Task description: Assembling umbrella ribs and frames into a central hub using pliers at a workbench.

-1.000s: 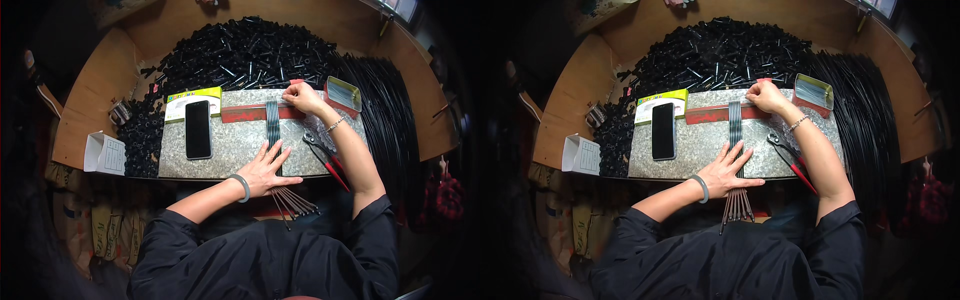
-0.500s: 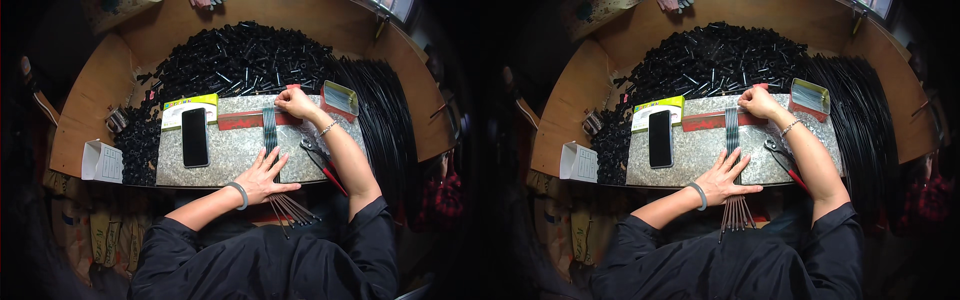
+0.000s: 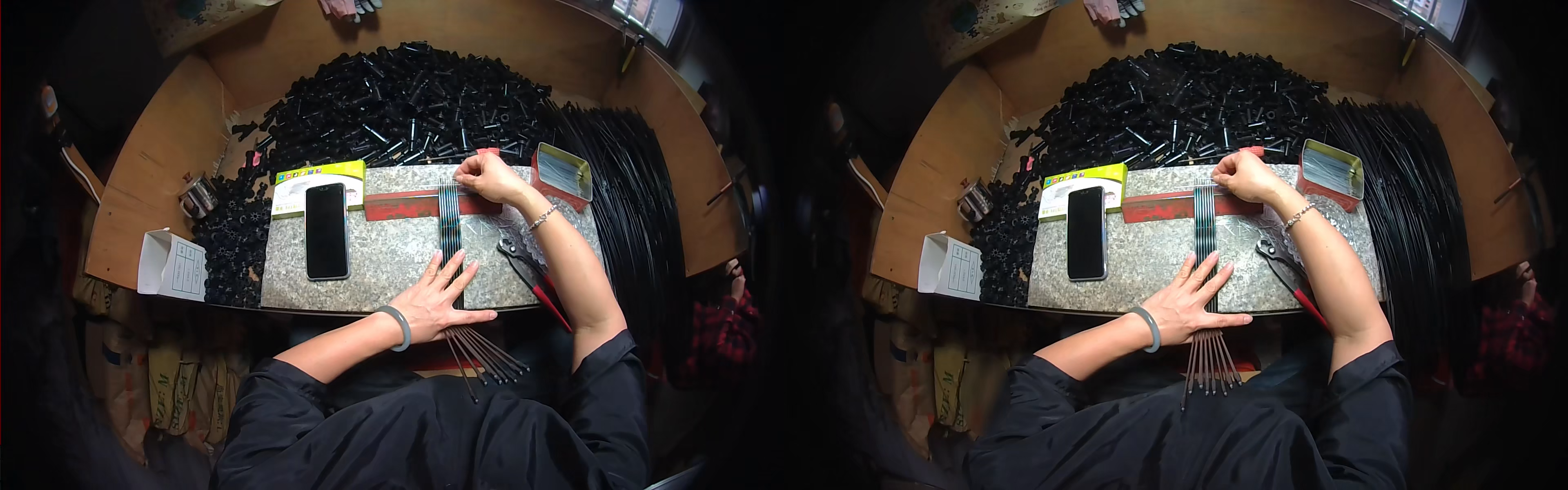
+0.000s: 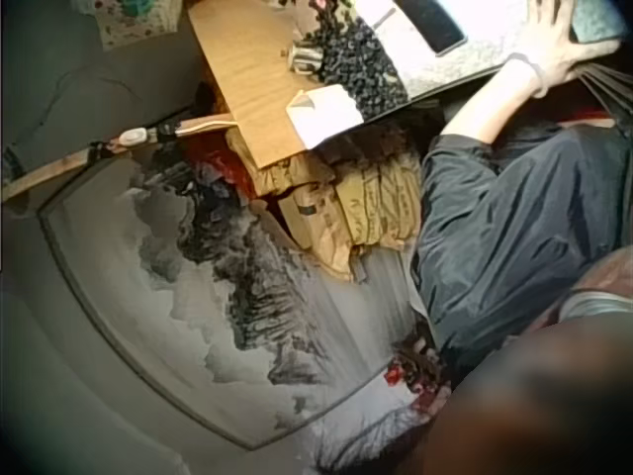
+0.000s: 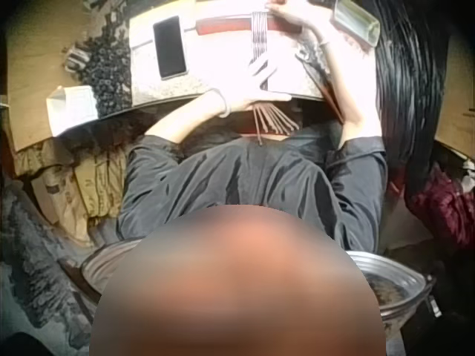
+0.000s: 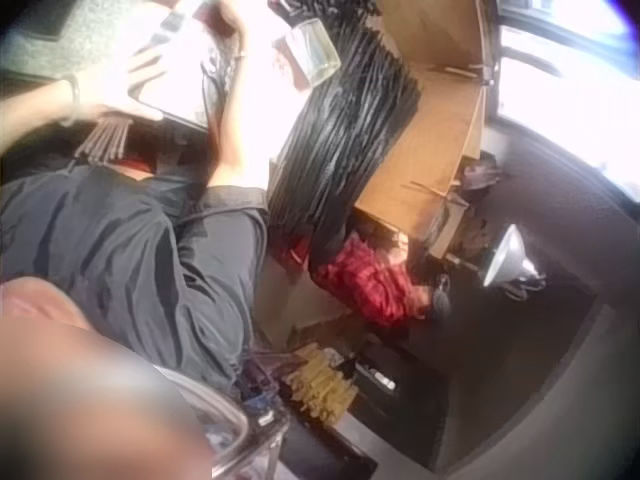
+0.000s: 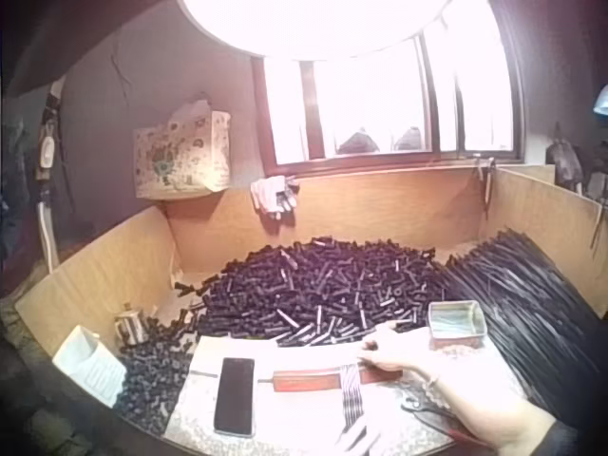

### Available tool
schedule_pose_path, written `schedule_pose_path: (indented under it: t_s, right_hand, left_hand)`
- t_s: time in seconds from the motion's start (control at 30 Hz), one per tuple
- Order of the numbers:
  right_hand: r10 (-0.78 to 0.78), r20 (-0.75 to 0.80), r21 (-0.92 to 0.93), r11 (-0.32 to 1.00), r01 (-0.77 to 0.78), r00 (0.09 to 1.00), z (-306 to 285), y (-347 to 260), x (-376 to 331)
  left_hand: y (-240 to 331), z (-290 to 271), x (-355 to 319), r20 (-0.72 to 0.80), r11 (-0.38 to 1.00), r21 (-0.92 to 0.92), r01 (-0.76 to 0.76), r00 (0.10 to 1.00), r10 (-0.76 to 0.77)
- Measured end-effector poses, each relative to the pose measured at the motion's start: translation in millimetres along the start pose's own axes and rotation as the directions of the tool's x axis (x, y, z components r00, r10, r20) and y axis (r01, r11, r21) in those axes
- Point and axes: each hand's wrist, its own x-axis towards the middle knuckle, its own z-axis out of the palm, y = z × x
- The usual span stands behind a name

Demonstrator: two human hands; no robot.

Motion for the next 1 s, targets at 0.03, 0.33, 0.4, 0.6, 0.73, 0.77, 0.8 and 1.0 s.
schedule_pose_path:
  t_s: [0.03,0.33,0.4,0.6,0.73,0.77,0.8,1.0]
  right_hand:
    - [-0.006,-0.002,-0.033,0.999,0.006,1.0,0,-3,0]
    - [0.039,0.067,-0.091,0.995,-0.033,0.997,-4,-10,0]
    - [0.019,0.066,-0.043,0.999,-0.016,0.998,-5,-8,-1]
    - [0.035,0.092,-0.055,0.998,-0.03,0.995,-7,-12,-2]
    - [-0.025,0.065,-0.044,0.999,0.028,0.998,-6,-7,1]
    - [-0.051,0.024,-0.066,0.996,0.052,0.998,-5,-20,-4]
    - [-0.036,0.045,-0.073,0.997,0.04,0.998,-5,-20,-2]
    - [0.065,0.087,-0.07,0.996,-0.059,0.994,-5,-30,-4]
  left_hand:
    - [0,-1,0,-0.001,1.0,0.001,0.002,1.0,-0.002]
    - [2,-4,-2,0.036,1.0,0.031,0.004,0.999,-0.005]
    - [2,-4,-1,0.032,1.0,0.025,0.0,0.999,0.0]
    - [3,-5,-1,0.026,1.0,-0.005,0.01,1.0,-0.009]
    - [2,-5,2,0.041,1.0,0.026,-0.006,0.999,0.005]
    - [1,-5,1,0.044,1.0,-0.005,0.004,0.999,-0.004]
    - [1,-5,0,0.046,0.999,-0.036,0.015,0.999,-0.013]
    - [1,-4,-1,0.026,0.999,-0.032,0.01,1.0,-0.009]
